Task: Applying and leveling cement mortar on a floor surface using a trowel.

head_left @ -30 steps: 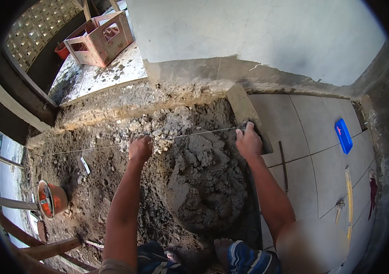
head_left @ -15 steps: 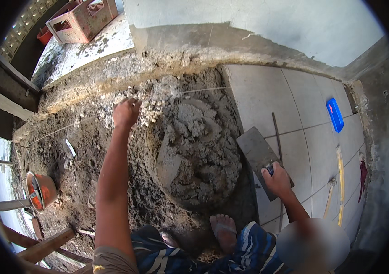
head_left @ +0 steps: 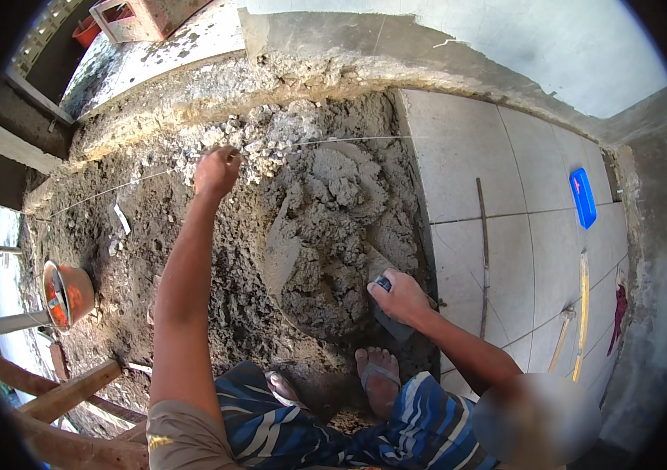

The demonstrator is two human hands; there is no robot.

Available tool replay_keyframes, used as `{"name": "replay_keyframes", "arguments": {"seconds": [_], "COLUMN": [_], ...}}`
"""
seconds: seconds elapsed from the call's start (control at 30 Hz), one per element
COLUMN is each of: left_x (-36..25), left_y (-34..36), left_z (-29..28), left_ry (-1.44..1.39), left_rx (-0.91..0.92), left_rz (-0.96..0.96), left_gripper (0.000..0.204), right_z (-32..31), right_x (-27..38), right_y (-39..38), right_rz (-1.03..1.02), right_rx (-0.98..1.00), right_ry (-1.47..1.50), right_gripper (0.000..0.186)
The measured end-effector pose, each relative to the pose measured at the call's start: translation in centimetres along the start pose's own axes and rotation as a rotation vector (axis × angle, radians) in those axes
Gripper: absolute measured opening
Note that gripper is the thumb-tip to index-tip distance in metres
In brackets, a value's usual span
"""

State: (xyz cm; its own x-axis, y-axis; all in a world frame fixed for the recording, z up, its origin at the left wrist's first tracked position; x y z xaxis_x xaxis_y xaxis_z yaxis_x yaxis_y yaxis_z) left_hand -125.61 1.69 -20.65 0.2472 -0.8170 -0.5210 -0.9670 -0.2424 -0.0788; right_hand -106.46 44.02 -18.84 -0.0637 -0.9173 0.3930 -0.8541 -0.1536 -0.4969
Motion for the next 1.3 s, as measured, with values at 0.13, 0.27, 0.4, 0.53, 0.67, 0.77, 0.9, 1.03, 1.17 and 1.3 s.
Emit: {"name": "replay_keyframes", "arguments": {"seconds": [0.13, 0.27, 0.4, 0.53, 0.67, 0.77, 0.9, 1.03, 1.17, 1.3], "left_x": [0.2, 0.1, -1.3, -3.3, -3.1, -3.2, -3.0, -3.1, -2.3, -2.6], "left_y": [-0.1, -0.6, -1.6, -1.7, -2.2, -2.7, -1.9, -1.0, -0.7, -0.9], "left_z": [2.2, 2.5, 2.4, 2.3, 2.0, 0.5, 1.9, 3.1, 4.4, 4.6], "left_ry": [-0.048, -0.003, -0.124, -0.129, -0.105, -0.073, -0.087, -0.130, -0.186, -0.149], "left_rx": [0.041, 0.110, 0.214, 0.155, 0.104, 0.116, 0.076, 0.022, 0.018, 0.063], "left_rz": [0.054, 0.058, 0.015, 0.066, 0.075, 0.056, 0.110, 0.142, 0.103, 0.059], "left_gripper": [0.034, 0.056, 0.065, 0.053, 0.048, 0.042, 0.032, 0.030, 0.030, 0.030], "right_z": [-1.6, -6.0, -10.7, -11.4, -8.1, -10.4, -16.8, -18.6, -19.0, -18.8], "right_x": [0.4, 1.9, 5.8, 5.3, 6.0, 7.8, 6.7, 7.7, 5.6, 1.1], "right_y": [-1.3, -2.3, 0.0, 10.3, 17.6, 14.8, 16.4, 20.5, 26.5, 27.0], "right_rz": [-0.014, -0.253, -0.069, 0.004, 0.244, -0.017, -0.114, -0.068, 0.072, 0.149], "right_rx": [0.053, -0.198, 0.158, 0.316, 0.288, 0.314, -0.317, -0.346, -0.209, -0.188], "right_ry": [0.162, 0.198, 0.799, 1.215, 1.280, 0.997, -0.016, -0.285, -0.326, -0.235], "right_gripper": [0.042, 0.037, 0.032, 0.039, 0.037, 0.040, 0.051, 0.045, 0.040, 0.040]}}
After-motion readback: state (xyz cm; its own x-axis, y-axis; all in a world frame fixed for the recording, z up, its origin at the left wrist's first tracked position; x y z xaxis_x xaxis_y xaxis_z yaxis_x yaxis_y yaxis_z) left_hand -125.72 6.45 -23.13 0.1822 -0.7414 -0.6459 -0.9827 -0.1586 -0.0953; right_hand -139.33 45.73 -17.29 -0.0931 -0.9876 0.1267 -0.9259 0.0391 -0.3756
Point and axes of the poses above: each hand's wrist, its own y-axis towards the middle knuckle, its own z-axis out of the palm, x = y × z, the point moved 7 cm from there along y, towards the middle knuckle, and after that the axes turned 7 degrees about -y, right-handed, at the moved point
